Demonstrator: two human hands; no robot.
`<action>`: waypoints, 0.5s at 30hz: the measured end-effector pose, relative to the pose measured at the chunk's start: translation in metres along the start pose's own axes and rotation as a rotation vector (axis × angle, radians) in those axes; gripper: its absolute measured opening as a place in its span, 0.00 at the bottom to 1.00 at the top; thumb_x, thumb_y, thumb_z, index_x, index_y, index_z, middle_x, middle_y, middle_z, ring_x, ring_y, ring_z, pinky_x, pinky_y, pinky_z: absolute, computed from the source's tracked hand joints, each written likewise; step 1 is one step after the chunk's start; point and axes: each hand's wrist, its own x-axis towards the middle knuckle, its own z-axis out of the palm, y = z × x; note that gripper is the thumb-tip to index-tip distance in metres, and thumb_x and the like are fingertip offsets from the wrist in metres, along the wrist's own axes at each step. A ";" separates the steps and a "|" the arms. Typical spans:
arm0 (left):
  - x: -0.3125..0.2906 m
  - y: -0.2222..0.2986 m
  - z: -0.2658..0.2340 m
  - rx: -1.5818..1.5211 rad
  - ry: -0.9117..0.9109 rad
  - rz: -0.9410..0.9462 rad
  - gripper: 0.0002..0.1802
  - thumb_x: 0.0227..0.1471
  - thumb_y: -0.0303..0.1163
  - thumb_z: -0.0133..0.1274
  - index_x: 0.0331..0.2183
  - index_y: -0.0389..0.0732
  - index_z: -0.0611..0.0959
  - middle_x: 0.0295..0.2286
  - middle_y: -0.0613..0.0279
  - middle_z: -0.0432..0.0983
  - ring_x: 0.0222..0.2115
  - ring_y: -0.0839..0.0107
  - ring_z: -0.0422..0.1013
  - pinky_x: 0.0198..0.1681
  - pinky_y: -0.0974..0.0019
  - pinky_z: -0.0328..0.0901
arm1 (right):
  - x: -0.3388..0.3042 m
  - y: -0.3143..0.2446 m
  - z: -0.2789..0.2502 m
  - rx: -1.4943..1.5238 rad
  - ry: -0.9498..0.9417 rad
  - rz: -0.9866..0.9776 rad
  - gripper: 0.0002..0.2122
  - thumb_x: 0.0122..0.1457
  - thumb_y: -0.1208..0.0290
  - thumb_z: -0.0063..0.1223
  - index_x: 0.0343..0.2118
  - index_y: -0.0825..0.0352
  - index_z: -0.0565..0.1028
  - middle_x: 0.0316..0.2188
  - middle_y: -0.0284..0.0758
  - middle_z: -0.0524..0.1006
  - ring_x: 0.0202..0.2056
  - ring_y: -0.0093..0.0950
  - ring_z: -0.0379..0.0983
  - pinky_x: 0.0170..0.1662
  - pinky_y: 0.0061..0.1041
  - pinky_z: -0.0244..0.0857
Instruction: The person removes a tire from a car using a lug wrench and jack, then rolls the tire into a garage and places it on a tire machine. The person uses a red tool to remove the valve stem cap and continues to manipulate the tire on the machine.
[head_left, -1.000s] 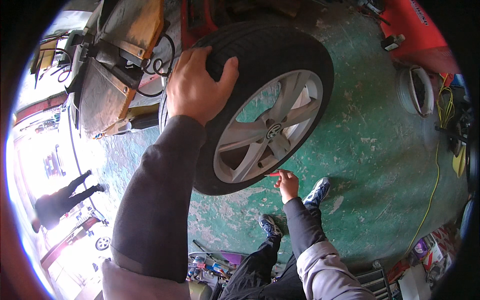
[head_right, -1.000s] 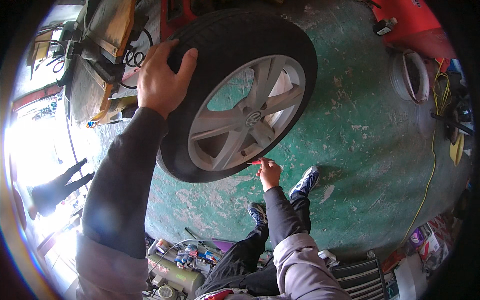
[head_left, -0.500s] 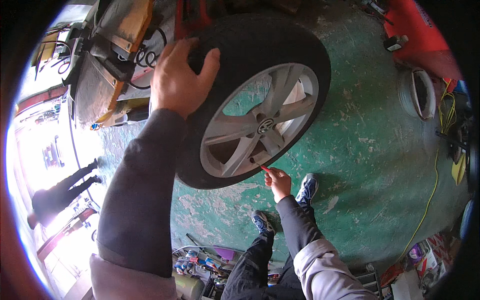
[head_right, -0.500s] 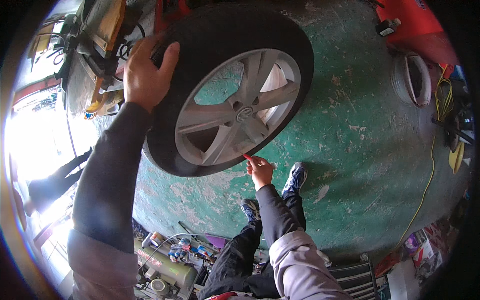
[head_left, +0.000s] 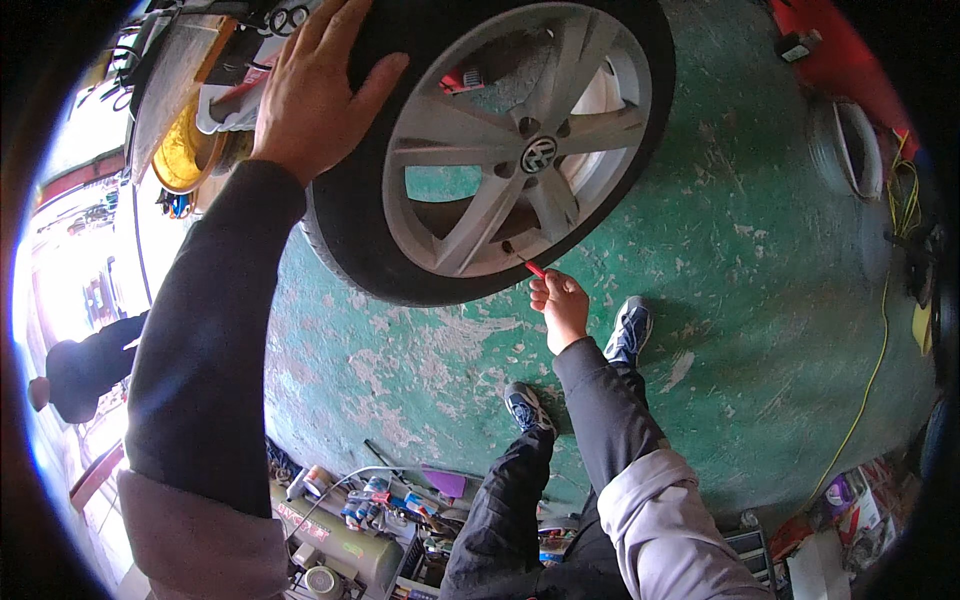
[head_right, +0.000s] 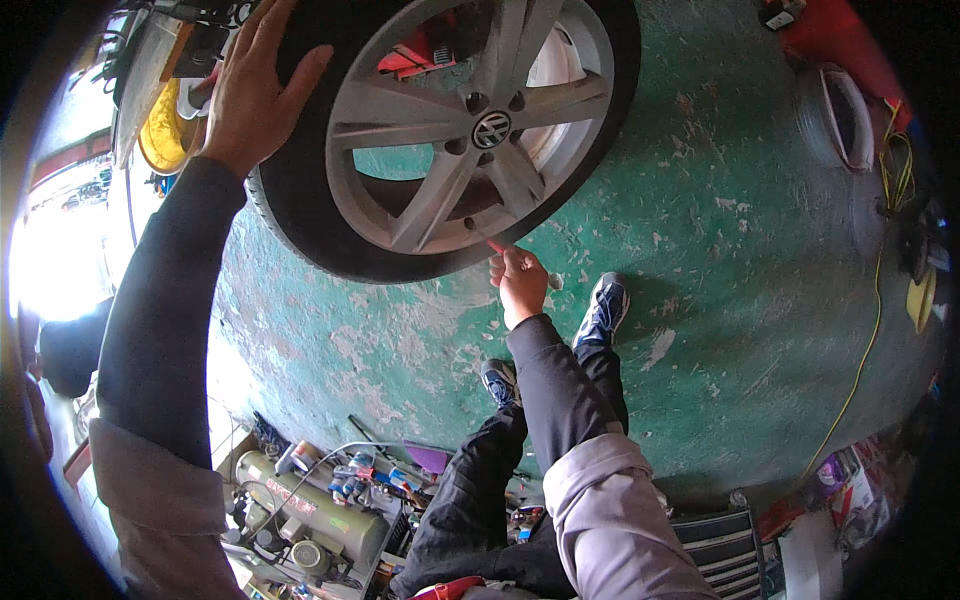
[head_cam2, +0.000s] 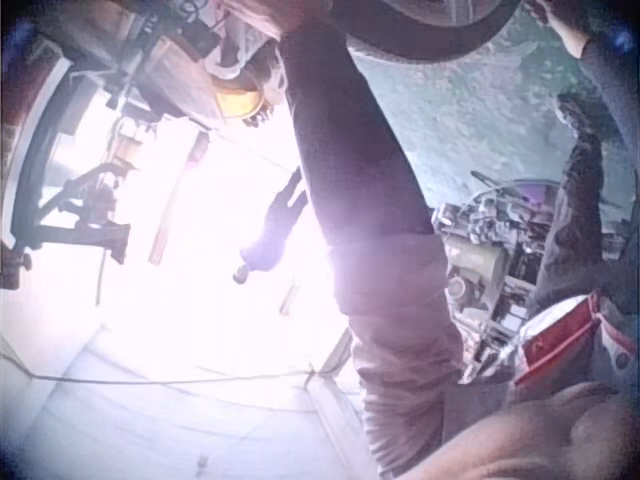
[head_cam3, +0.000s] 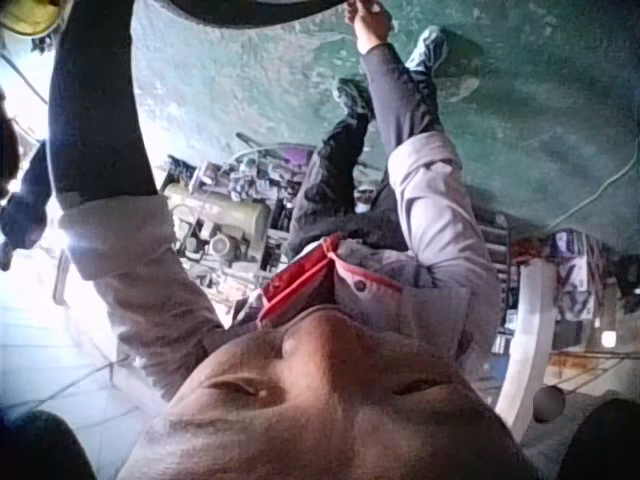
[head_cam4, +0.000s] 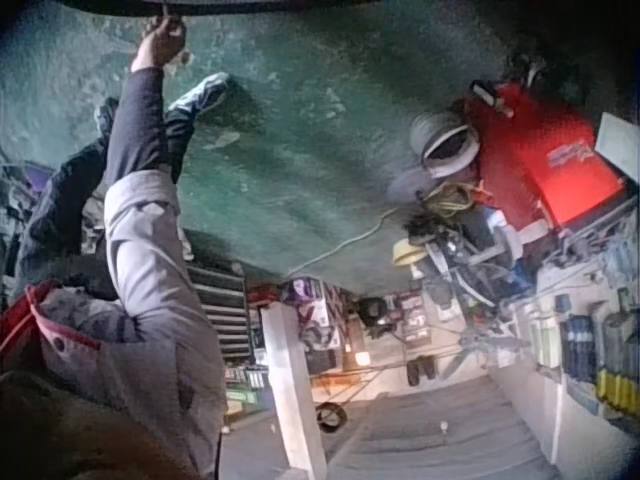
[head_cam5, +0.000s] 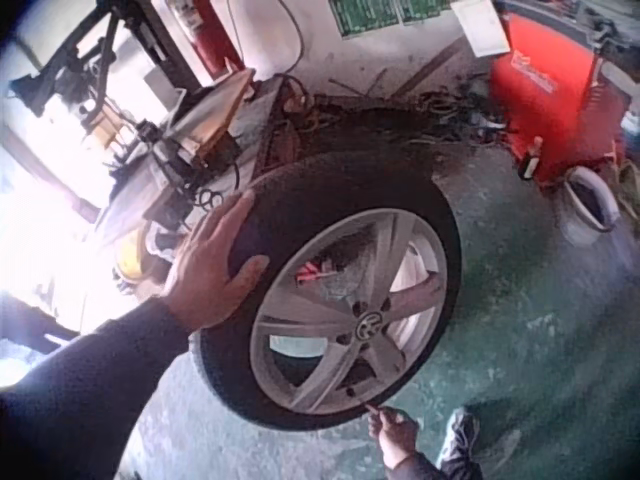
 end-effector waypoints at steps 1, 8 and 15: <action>-0.003 -0.001 0.002 -0.025 0.007 -0.014 0.45 0.58 0.39 0.63 0.71 0.39 0.64 0.65 0.40 0.66 0.66 0.42 0.65 0.69 0.49 0.61 | -0.001 0.002 0.001 0.009 0.030 0.031 0.13 0.75 0.63 0.54 0.52 0.67 0.77 0.36 0.35 0.85 0.30 0.20 0.79 0.33 0.21 0.75; -0.006 -0.007 0.014 -0.115 0.071 -0.009 0.43 0.59 0.41 0.62 0.71 0.41 0.66 0.64 0.41 0.69 0.63 0.42 0.69 0.66 0.50 0.64 | -0.005 0.011 0.014 0.050 0.063 -0.042 0.13 0.75 0.64 0.54 0.53 0.68 0.77 0.37 0.35 0.85 0.32 0.20 0.79 0.35 0.21 0.76; -0.007 -0.009 0.015 -0.126 0.075 -0.012 0.44 0.59 0.42 0.62 0.71 0.42 0.66 0.64 0.41 0.68 0.63 0.42 0.69 0.67 0.50 0.64 | -0.006 0.023 0.020 0.068 0.100 -0.125 0.12 0.74 0.63 0.54 0.47 0.69 0.78 0.34 0.37 0.85 0.30 0.22 0.81 0.32 0.22 0.76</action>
